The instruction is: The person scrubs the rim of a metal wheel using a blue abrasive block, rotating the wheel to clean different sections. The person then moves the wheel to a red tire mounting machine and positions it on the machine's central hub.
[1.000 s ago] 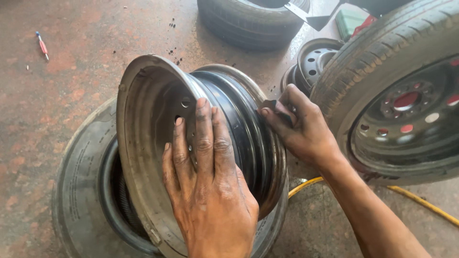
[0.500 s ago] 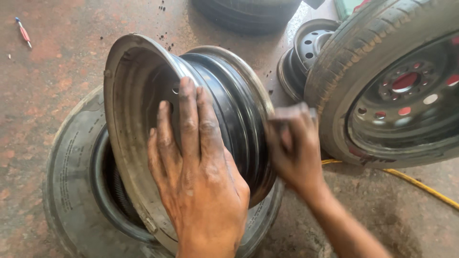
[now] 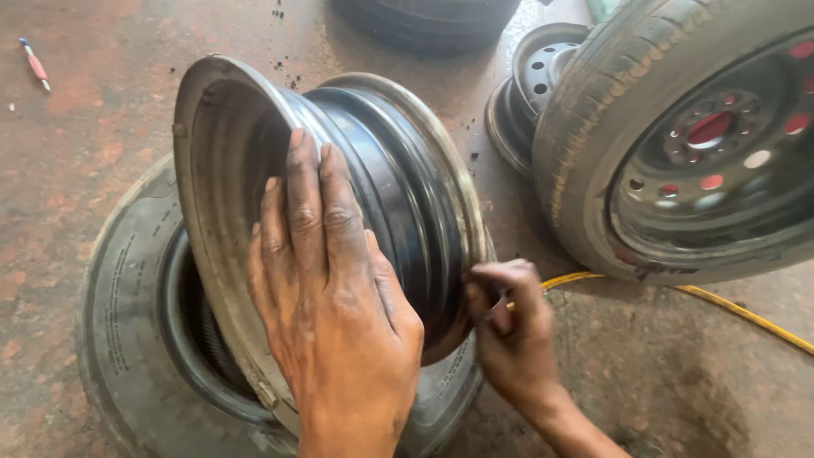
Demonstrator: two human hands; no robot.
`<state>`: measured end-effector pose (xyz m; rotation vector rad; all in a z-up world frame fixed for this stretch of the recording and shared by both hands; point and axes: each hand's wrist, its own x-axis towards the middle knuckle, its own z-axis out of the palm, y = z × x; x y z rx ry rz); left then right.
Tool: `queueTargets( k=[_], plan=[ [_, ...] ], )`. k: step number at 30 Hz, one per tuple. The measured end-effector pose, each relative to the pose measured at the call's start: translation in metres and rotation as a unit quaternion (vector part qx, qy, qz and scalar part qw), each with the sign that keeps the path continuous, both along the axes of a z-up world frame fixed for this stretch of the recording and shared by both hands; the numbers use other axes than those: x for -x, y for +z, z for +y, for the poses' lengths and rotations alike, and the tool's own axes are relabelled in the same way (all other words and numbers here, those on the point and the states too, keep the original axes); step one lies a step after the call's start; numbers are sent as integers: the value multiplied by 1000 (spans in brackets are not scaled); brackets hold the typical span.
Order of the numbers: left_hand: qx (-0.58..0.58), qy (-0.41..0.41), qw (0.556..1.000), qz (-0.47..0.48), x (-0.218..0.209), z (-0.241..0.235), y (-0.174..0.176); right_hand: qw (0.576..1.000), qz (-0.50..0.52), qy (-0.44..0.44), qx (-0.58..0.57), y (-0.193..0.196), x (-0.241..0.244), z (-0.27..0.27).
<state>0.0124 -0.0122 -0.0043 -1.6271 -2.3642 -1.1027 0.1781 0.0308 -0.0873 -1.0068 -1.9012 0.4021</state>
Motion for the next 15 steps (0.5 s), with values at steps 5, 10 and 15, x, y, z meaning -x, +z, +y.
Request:
queueTargets(
  k=[5,10,15],
  plan=[
    [-71,27,997,11,-14,-22,-31,936,263,-77,219,25,-30,15],
    [-123,103,987,-1,-30,-58,-106,904,361,37,225,11,-25,38],
    [-94,85,991,-44,-23,-63,-97,966,257,12,34,-1,26,47]
  ],
)
